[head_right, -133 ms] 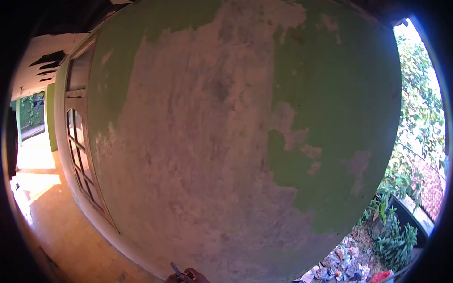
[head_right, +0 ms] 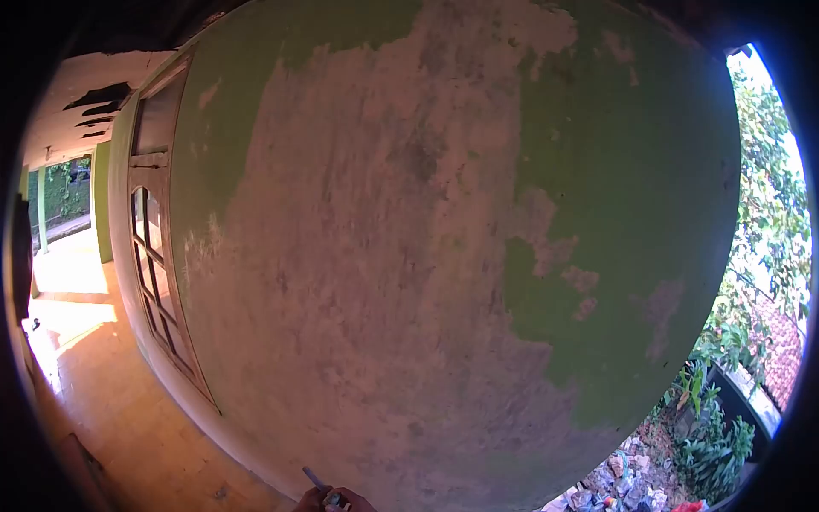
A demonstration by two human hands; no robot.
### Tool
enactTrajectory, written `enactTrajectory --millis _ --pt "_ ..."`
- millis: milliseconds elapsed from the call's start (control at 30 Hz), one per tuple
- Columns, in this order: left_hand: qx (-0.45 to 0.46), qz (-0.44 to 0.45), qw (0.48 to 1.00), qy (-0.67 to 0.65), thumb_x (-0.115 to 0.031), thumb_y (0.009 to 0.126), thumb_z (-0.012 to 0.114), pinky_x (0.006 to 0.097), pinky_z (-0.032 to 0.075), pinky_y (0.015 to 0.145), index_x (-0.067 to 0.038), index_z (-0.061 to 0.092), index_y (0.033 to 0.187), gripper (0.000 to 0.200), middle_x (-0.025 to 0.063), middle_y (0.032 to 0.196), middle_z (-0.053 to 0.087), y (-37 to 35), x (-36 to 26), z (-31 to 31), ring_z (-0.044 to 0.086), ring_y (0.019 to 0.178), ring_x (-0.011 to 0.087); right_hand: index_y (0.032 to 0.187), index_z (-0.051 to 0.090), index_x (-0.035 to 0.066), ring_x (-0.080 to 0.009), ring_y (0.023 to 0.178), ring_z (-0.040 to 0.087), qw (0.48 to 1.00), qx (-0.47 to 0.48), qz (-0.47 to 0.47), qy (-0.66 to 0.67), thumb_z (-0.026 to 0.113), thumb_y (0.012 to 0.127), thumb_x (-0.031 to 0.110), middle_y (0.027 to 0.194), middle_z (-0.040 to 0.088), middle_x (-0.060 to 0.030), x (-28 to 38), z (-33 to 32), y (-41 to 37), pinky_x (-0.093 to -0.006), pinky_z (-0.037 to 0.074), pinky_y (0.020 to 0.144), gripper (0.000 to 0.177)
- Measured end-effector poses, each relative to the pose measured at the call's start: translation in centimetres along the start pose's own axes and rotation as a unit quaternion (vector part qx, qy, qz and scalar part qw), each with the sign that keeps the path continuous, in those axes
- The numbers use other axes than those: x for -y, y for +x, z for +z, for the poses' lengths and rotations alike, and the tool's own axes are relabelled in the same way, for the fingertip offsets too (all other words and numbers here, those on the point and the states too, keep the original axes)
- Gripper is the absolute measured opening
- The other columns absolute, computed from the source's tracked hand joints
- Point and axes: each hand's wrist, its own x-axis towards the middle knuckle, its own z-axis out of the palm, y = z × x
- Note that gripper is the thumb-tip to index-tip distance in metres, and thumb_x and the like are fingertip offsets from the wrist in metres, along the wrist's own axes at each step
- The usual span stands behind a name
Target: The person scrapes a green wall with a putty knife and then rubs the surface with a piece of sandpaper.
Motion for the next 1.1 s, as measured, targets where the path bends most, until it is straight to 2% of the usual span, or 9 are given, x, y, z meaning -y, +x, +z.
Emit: enactTrajectory --millis 133,233,300,467,500,533,700,867,1100 --pt "-0.065 0.026 0.998 0.008 -0.044 0.081 0.057 0.0384 0.045 0.044 -0.015 0.042 0.124 0.054 0.0041 0.080 0.056 0.6 1.6 0.2 0.054 0.059 0.0201 0.113 0.049 0.001 -0.0169 0.076 0.055 0.999 0.019 -0.011 -0.037 0.070 0.074 0.027 0.093 0.057 -0.0083 -2.3 0.8 -0.3 -0.0320 0.047 0.066 0.051" --pt "-0.110 0.042 0.993 0.019 -0.044 0.081 0.057 0.0379 0.046 0.046 -0.015 0.043 0.122 0.052 0.0046 0.078 0.055 0.6 2.1 0.0 0.056 0.059 0.0196 0.097 0.057 0.008 -0.0163 0.075 0.053 0.998 -0.016 -0.009 -0.060 0.070 0.074 0.016 0.090 0.057 -0.0053 -6.3 1.1 -0.2 -0.0300 0.046 0.064 0.028" --pt "-0.137 0.054 0.989 0.027 -0.044 0.082 0.057 0.0376 0.047 0.046 -0.014 0.044 0.121 0.051 0.0050 0.077 0.055 0.7 2.2 -0.2 0.056 0.060 0.0192 0.108 0.053 0.008 -0.0161 0.082 0.054 0.998 -0.007 0.003 -0.063 0.071 0.072 0.030 0.098 0.056 -0.0048 -2.8 0.6 -0.4 -0.0285 0.044 0.065 0.046" --pt "-0.190 0.081 0.978 0.042 -0.044 0.082 0.057 0.0369 0.049 0.048 -0.014 0.046 0.119 0.049 0.0057 0.076 0.055 0.8 0.7 -0.3 0.058 0.060 0.0185 0.106 0.052 0.006 -0.0191 0.089 0.053 0.991 -0.088 -0.092 0.050 0.063 0.079 0.035 0.102 0.054 -0.0081 2.8 -3.4 1.2 -0.0332 0.043 0.075 0.041" --pt "-0.211 -0.011 0.974 -0.087 -0.044 0.082 0.057 0.0356 0.049 0.050 -0.013 0.046 0.118 0.049 0.0058 0.078 0.055 -0.3 -2.0 -0.1 0.058 0.061 0.0183 0.105 0.052 0.006 -0.0198 0.090 0.053 0.984 -0.109 -0.115 0.078 0.061 0.081 0.037 0.103 0.054 -0.0089 4.3 -4.4 1.5 -0.0344 0.043 0.077 0.040" --pt "-0.227 -0.104 0.945 -0.214 -0.043 0.082 0.057 0.0343 0.048 0.052 -0.012 0.047 0.117 0.048 0.0060 0.081 0.055 -1.0 -3.4 0.0 0.057 0.062 0.0181 0.105 0.052 0.005 -0.0206 0.092 0.052 0.976 -0.131 -0.137 0.106 0.058 0.083 0.038 0.104 0.054 -0.0097 6.0 -5.7 1.8 -0.0356 0.043 0.080 0.040" --pt "-0.229 -0.089 0.952 -0.184 -0.044 0.082 0.056 0.0340 0.048 0.054 -0.012 0.047 0.117 0.048 0.0054 0.085 0.054 -2.4 -2.1 -1.7 0.056 0.069 0.0189 0.095 0.029 0.011 -0.0193 0.073 0.056 0.894 -0.104 -0.435 -0.009 0.062 0.076 0.004 0.082 0.049 -0.0116 23.2 -13.6 4.4 -0.0320 0.049 0.061 0.039" --pt "-0.249 -0.057 0.948 -0.192 -0.045 0.081 0.057 0.0340 0.046 0.054 -0.013 0.048 0.116 0.048 0.0059 0.088 0.054 -2.6 0.0 -3.9 0.055 0.072 0.0194 0.097 0.033 0.013 -0.0129 0.054 0.039 0.806 -0.170 -0.561 -0.079 0.061 0.081 0.023 0.070 0.041 -0.0043 40.0 -13.9 5.8 -0.0261 0.035 0.048 0.034" --pt "-0.302 -0.069 0.912 -0.270 -0.040 0.079 0.060 0.0312 0.044 0.053 -0.013 0.052 0.109 0.040 0.0042 0.080 0.054 -3.8 0.7 -6.6 0.054 0.066 0.0177 0.078 0.047 0.008 -0.0101 0.058 0.037 0.716 -0.116 -0.687 -0.041 0.056 0.084 0.020 0.064 0.038 0.0002 56.2 -15.9 9.9 -0.0267 0.033 0.057 0.016"
